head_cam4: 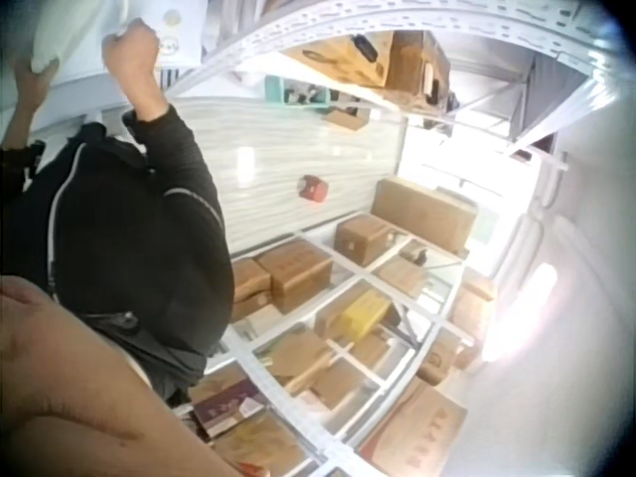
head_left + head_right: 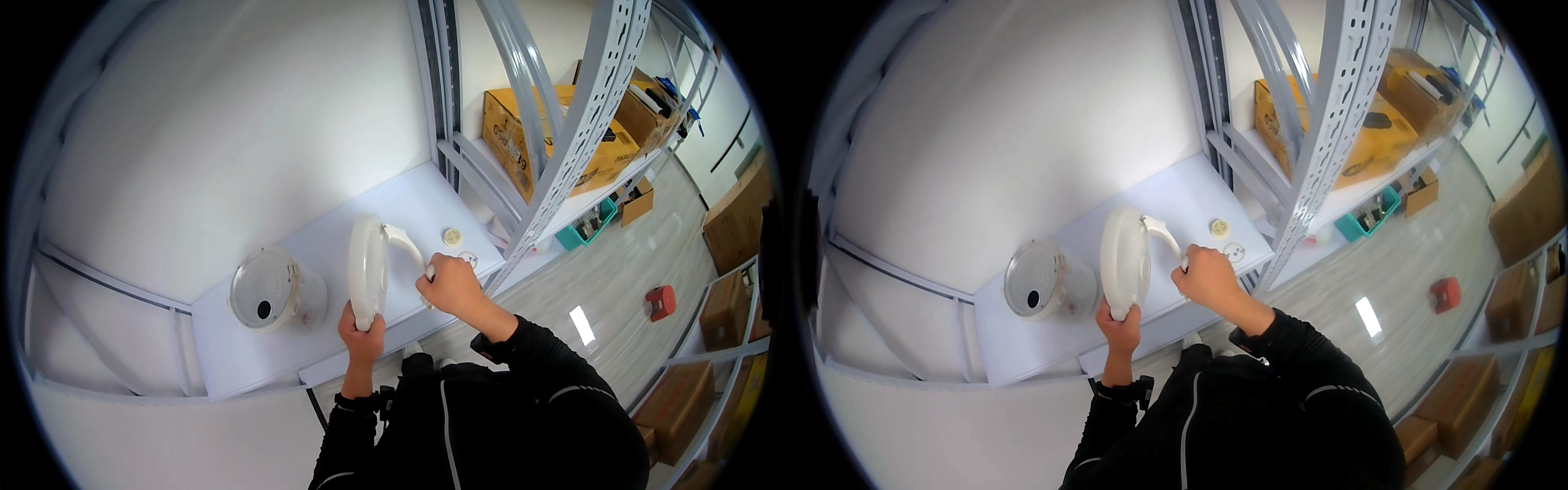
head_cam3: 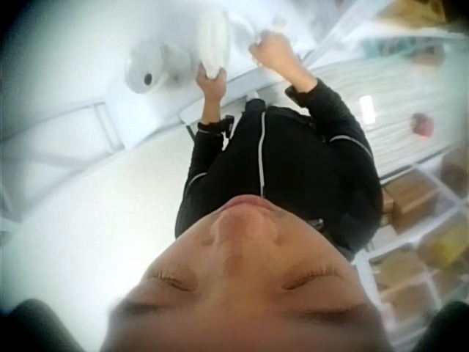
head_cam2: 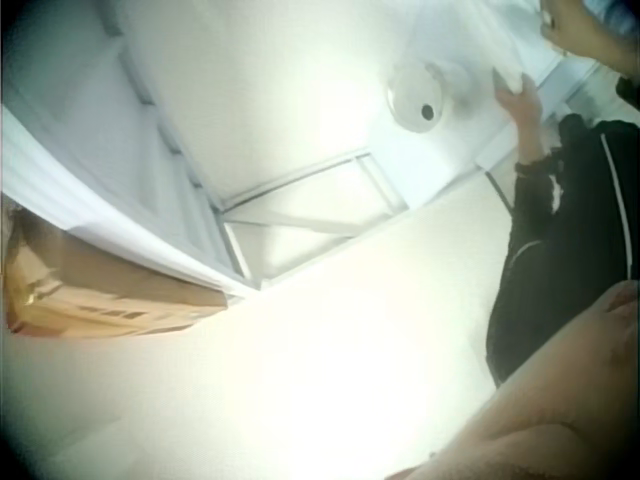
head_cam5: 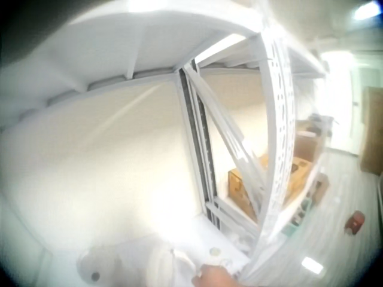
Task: The person uses a screwdriver to fasten screws into a white plastic lid and a circular base component on a workbench. They handle the lid, base, and several small white plastic parts, tightening screws at multiple positions.
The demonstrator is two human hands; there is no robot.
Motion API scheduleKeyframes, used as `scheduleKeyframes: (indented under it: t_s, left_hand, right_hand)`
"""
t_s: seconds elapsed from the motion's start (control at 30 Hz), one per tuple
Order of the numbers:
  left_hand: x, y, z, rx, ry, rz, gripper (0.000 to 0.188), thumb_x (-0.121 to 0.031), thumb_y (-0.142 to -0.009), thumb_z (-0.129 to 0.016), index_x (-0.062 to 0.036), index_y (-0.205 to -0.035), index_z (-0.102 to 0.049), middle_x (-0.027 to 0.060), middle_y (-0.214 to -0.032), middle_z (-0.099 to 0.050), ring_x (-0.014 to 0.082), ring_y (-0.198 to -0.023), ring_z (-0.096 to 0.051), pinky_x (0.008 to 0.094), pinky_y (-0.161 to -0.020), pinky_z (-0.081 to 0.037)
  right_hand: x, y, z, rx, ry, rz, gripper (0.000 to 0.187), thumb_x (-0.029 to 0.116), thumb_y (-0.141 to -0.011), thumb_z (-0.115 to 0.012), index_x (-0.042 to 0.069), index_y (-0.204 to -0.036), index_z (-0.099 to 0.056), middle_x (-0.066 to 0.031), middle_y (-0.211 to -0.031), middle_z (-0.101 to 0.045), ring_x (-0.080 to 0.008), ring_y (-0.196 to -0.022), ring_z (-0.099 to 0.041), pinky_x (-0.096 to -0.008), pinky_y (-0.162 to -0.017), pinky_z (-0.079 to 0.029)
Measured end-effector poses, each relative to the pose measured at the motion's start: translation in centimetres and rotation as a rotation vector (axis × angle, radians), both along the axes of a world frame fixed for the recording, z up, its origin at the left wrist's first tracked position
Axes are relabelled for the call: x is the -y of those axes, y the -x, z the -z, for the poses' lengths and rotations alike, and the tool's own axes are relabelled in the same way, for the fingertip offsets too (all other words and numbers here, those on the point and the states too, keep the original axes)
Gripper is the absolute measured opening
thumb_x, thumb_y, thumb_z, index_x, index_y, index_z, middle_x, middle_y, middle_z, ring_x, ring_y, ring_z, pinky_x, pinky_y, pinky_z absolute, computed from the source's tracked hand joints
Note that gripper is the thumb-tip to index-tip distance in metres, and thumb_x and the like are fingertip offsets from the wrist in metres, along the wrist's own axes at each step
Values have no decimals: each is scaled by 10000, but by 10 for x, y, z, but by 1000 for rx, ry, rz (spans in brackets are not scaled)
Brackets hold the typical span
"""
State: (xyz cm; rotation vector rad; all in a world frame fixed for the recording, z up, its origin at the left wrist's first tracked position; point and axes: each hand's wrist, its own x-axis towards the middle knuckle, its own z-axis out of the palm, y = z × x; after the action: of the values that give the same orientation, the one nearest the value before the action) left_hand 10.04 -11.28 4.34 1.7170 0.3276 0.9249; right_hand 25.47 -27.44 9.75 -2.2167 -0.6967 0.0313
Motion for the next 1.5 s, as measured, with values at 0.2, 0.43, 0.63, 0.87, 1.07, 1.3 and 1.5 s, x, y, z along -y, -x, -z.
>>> scheduleKeyframes:
  t_s: [0.2, 0.43, 0.63, 0.87, 1.07, 1.3, 1.5]
  left_hand:
    - [-2, 6, -3, -38, 31, 34, 402, 38, -809, -648, 37, -1208, -700, 43, -1066, -733, 111, -953, -654, 287, -851, -520]
    - [-5, 7, 4, -31, 40, 45, 364, 27, -805, -664, 23, -1164, -717, 17, -999, -728, 97, -880, -645, 280, -788, -514]
    - [-2, 0, -3, -28, 57, 47, 349, 31, -807, -669, 25, -1153, -718, 7, -969, -725, 85, -861, -638, 268, -759, -507]
    - [2, -9, -2, 36, 105, 46, 295, 40, -804, -674, 18, -1094, -724, 0, -956, -724, 79, -839, -632, 263, -748, -504]
    - [1, -14, -6, -7, 47, 165, 394, 38, -815, -671, 30, -1209, -687, 36, -1038, -706, 102, -891, -636, 287, -796, -520]
    - [4, -16, -15, -9, 76, 223, 436, 37, -807, -672, 29, -1243, -668, 40, -1069, -702, 110, -934, -640, 292, -828, -525]
    - [4, -18, -16, 9, 92, 259, 447, 36, -810, -684, 25, -1256, -665, 53, -1133, -704, 131, -992, -655, 310, -882, -529]
  right_hand:
    - [0, 4, -8, -61, -109, -19, 243, 199, -775, -755, -15, -862, -681, -206, -678, -690, -385, -623, -697, -430, -621, -564]
    - [1, -1, -13, -344, -290, -78, 306, 182, -739, -792, 33, -975, -667, -135, -697, -696, -280, -598, -668, -380, -635, -549]
    - [3, -1, -23, -447, -350, -79, 521, 144, -752, -775, 68, -1253, -651, -84, -706, -667, -200, -607, -636, -357, -632, -542]
    - [7, -10, -24, -615, -389, -143, 633, 86, -822, -769, 86, -1423, -568, -10, -593, -575, -127, -389, -487, -312, -404, -403]
    - [10, -11, -24, -541, -530, -194, 582, 89, -876, -769, 83, -1423, -571, -8, -624, -584, -124, -391, -516, -291, -384, -416]
    - [10, -13, -17, -413, -592, -242, 580, 89, -879, -776, 72, -1427, -585, -87, -1104, -624, -132, -503, -591, -280, -403, -466]
    - [-11, -22, 16, 43, -625, -293, 611, 123, -884, -813, 57, -1440, -569, -114, -1313, -543, -176, -740, -639, -298, -513, -498]
